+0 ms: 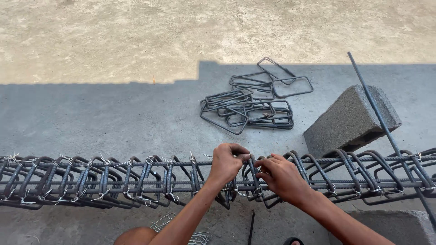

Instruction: Tying wire around rebar intersections using a manual twisting tool to assemble a reinforcement cage

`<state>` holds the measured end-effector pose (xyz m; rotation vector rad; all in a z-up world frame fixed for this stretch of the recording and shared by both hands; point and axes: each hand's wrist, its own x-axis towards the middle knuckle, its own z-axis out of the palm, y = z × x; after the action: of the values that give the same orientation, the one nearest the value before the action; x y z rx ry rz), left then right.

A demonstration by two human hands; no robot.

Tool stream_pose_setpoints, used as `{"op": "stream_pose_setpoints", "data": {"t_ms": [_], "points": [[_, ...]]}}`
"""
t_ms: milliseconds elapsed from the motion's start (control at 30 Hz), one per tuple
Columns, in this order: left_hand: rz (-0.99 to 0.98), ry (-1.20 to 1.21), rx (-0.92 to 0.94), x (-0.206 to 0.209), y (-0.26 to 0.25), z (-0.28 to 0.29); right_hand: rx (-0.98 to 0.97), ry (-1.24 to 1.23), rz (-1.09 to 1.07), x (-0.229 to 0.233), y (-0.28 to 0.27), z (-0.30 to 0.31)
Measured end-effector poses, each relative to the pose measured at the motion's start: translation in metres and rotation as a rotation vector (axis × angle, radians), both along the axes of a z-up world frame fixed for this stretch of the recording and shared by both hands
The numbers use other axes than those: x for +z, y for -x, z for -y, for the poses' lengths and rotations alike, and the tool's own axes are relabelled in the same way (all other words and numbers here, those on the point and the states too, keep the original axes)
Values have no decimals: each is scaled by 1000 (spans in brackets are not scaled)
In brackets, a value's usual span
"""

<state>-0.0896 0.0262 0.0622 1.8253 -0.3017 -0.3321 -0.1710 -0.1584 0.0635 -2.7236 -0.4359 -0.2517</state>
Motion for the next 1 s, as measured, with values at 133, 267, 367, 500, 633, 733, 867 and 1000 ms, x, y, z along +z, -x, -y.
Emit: {"op": "stream_pose_setpoints", "data": {"t_ms": [133, 267, 367, 500, 633, 733, 867, 1000], "points": [[5, -55, -38, 2, 4, -2, -117, -306, -160, 8, 10, -1], [40, -108, -59, 4, 1, -4, -51, -289, -97, -3, 9, 2], [146, -168, -81, -1, -7, -6, -74, -320, -41, 6, 4, 1], [197, -207, -138, -41, -18, -5, -211, -452, -100, -3, -5, 6], [211, -233, -80, -68, -27, -1, -249, -536, -127, 4, -13, -4], [187, -333, -57, -87, -38, 7, -297, -485, -97, -7, -18, -2], [155, -325, -30, -89, -41, 12, -306, -491, -80, -18, -17, -2], [169, -336, -32, -68, -36, 9, -330, -612, -165, -20, -11, -2]]}}
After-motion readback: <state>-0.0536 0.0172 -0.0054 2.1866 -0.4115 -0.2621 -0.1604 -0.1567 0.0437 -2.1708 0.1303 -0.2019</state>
